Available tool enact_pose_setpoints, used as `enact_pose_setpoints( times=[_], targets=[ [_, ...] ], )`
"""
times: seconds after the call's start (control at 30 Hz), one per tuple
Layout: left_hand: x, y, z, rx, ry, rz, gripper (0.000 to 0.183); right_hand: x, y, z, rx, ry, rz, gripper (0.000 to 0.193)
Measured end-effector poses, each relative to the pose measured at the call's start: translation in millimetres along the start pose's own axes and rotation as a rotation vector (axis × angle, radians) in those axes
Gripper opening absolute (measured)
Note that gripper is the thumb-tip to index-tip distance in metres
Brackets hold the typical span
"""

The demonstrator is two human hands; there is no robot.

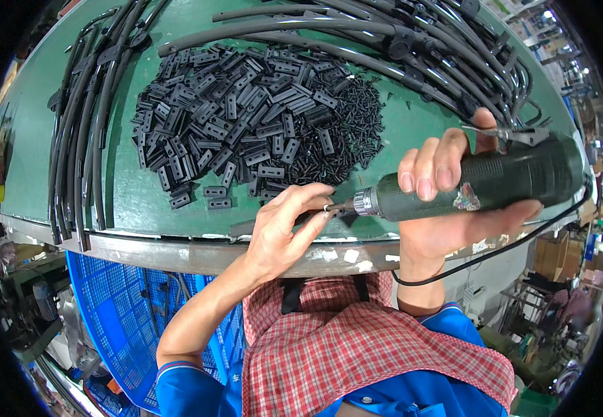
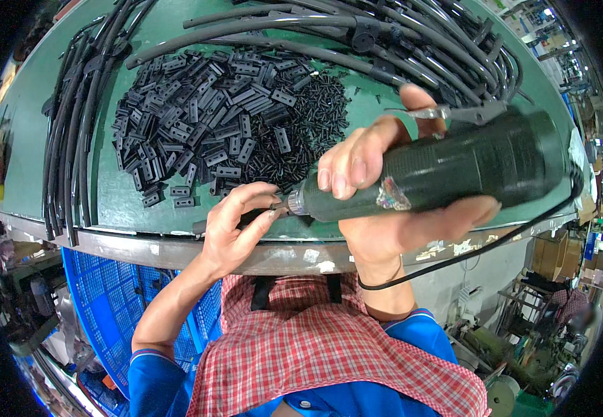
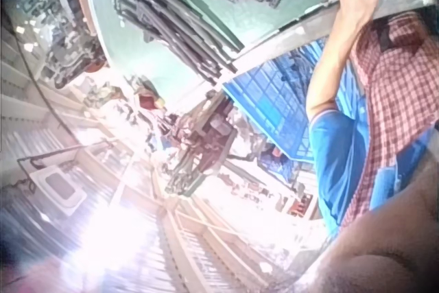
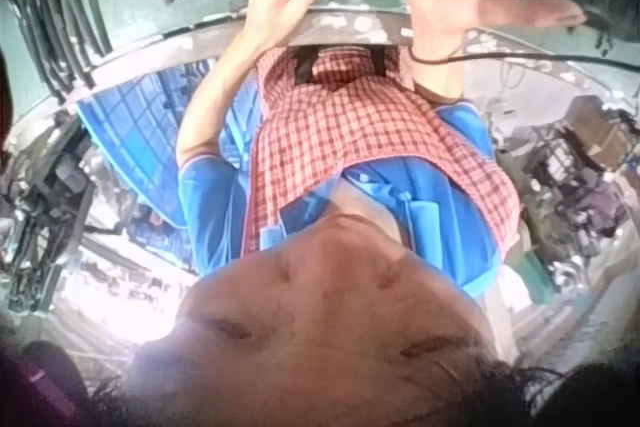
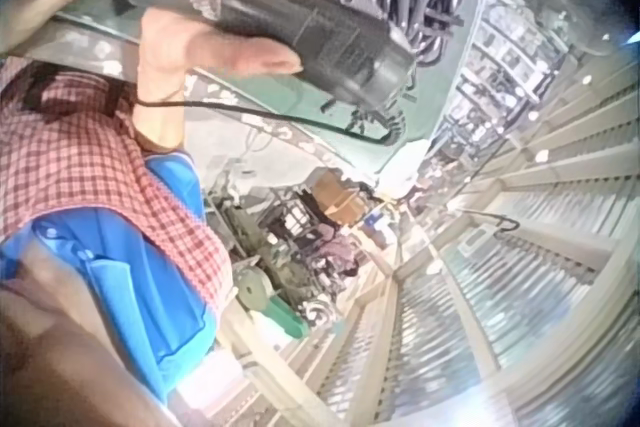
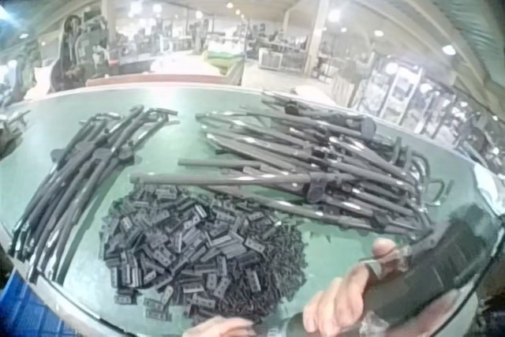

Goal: The person repeatedly picks up a curved metal wiper blade and a small black plastic clip, then uses a power drill to fasten the clip onto the blade. The completed assemblies are placed into a blue basket below the workbench.

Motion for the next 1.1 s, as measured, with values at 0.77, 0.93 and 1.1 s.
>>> enact_pose_setpoints(
  times=[0.77,0.93,1.1],
  targets=[
    [-1.0,7.1,-19.4,-0.365,-0.059,-0.092,0.029,7.1,-3.8,-17.8,0.236,-0.109,-0.015,0.102],
    [0.5,-0.5,-18.4,-0.311,-0.051,-0.074,0.026,20.6,23.5,-47.3,0.336,-0.421,-0.229,0.086],
    [1.5,-0.2,-18.7,-0.318,-0.029,-0.117,0.026,22.8,52.1,-49.2,0.186,-0.502,-0.395,0.081]
  ],
)
Point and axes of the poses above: each hand's wrist, its own x-axis away from the middle knuckle, its own z-axis out of the back of the hand, y = z × x, the point moved 10 cm from there along -x, towards the middle knuckle, and after that the axes turned 4 degrees about z, right-handed, at the moved point
